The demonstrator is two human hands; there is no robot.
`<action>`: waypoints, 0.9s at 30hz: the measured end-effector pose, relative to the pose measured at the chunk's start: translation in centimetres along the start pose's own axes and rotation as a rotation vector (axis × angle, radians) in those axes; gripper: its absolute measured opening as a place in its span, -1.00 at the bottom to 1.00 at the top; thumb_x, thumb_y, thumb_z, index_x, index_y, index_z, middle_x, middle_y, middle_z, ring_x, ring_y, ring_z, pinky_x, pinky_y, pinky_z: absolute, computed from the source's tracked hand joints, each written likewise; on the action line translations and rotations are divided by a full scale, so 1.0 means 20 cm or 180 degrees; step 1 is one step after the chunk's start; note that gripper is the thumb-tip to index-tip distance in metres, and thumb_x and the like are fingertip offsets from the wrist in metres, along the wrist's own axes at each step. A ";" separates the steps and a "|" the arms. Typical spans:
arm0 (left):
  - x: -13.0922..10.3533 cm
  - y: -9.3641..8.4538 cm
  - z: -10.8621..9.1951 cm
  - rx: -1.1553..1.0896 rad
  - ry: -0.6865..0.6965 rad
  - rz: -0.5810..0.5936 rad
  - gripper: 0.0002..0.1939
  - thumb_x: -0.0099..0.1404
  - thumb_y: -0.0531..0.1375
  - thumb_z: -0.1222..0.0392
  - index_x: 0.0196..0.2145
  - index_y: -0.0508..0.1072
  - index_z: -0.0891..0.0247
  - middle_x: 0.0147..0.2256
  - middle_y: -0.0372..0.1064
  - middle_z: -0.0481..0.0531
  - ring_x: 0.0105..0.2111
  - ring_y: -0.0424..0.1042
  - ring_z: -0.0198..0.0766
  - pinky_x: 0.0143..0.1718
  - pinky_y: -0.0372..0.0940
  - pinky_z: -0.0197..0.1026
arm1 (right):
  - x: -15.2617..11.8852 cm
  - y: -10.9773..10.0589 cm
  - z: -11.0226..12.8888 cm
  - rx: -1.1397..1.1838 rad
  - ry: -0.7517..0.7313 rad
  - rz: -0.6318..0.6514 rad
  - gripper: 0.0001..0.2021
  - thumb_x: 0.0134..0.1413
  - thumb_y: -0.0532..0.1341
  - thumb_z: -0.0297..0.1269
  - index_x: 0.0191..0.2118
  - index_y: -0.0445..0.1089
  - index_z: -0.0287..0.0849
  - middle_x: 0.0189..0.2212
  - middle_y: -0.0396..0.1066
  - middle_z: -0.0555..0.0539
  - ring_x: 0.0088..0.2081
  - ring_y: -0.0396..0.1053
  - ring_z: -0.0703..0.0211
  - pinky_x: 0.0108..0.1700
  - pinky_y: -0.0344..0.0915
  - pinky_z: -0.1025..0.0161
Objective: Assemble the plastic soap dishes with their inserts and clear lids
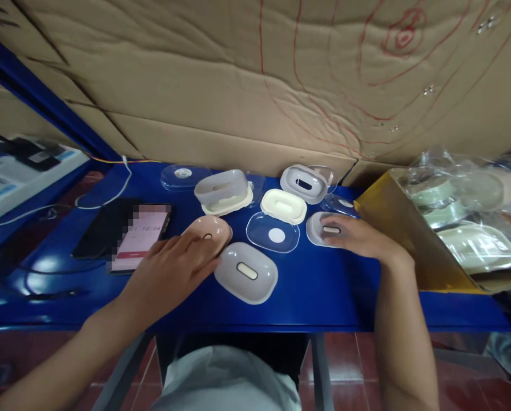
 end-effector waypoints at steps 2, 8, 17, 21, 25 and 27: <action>-0.02 0.04 0.01 -0.0083 0.0031 -0.0145 -0.61 0.60 0.08 0.00 0.21 0.51 0.20 0.14 0.51 0.28 0.02 0.59 0.21 -0.02 0.47 0.19 | -0.05 0.08 -0.02 0.0192 -0.0175 -0.0105 -0.47 0.18 0.39 0.16 0.19 0.56 0.06 0.23 0.54 -0.12 0.22 0.52 -0.26 0.28 0.49 -0.17; 0.06 0.09 0.00 -0.0391 0.0228 -0.0388 -0.60 0.62 0.02 0.14 0.24 0.50 0.23 0.20 0.52 0.28 0.20 0.52 0.14 0.19 0.42 0.21 | -0.02 0.17 0.05 -0.0012 -0.0387 -0.0682 -0.61 0.47 0.18 -0.03 0.24 0.54 0.02 0.20 0.57 -0.10 0.20 0.55 -0.17 0.26 0.47 -0.11; 0.29 0.02 -0.09 -0.0124 -0.0354 0.0037 -0.65 0.60 0.11 0.07 0.05 0.59 0.34 0.04 0.57 0.35 0.02 0.61 0.21 -0.04 0.48 0.12 | 0.06 0.24 0.08 -0.0662 -0.0466 -0.2072 -0.64 0.53 0.10 -0.16 0.24 0.50 -0.11 0.02 0.64 -0.22 0.04 0.55 -0.22 0.09 0.38 -0.20; 0.36 0.02 -0.11 -0.0092 -0.0500 0.0124 -0.65 0.54 0.22 0.02 0.00 0.60 0.39 -0.04 0.57 0.40 -0.08 0.63 0.25 -0.18 0.49 0.06 | 0.07 0.26 0.15 -0.0715 -0.0827 -0.2011 -0.69 0.52 0.09 -0.28 0.13 0.55 -0.04 0.09 0.61 -0.20 0.12 0.49 -0.20 0.13 0.29 -0.20; 0.40 0.00 -0.14 -0.0155 -0.0519 0.0212 -0.78 0.51 0.22 0.15 -0.07 0.60 0.34 -0.10 0.59 0.36 -0.10 0.64 0.21 -0.25 0.47 -0.03 | 0.03 0.31 0.40 -0.0565 -0.1357 -0.1650 -0.73 0.56 0.12 -0.16 0.16 0.50 -0.03 0.07 0.61 -0.13 0.12 0.50 -0.07 0.17 0.30 -0.09; 0.40 -0.02 -0.15 -0.0211 -0.0531 0.0184 -0.76 0.54 0.14 0.20 -0.05 0.57 0.34 -0.13 0.60 0.31 -0.11 0.65 0.17 -0.23 0.46 -0.04 | -0.01 0.38 0.55 -0.0445 -0.1741 -0.1257 -0.57 0.48 0.20 0.10 0.25 0.44 -0.03 0.11 0.59 -0.11 0.14 0.49 -0.03 0.19 0.33 -0.03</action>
Point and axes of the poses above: each hand's wrist, its own x-axis towards the middle knuckle, its own y-axis out of the palm, z = x × y, the point moved 1 cm from there along x, towards the middle knuckle
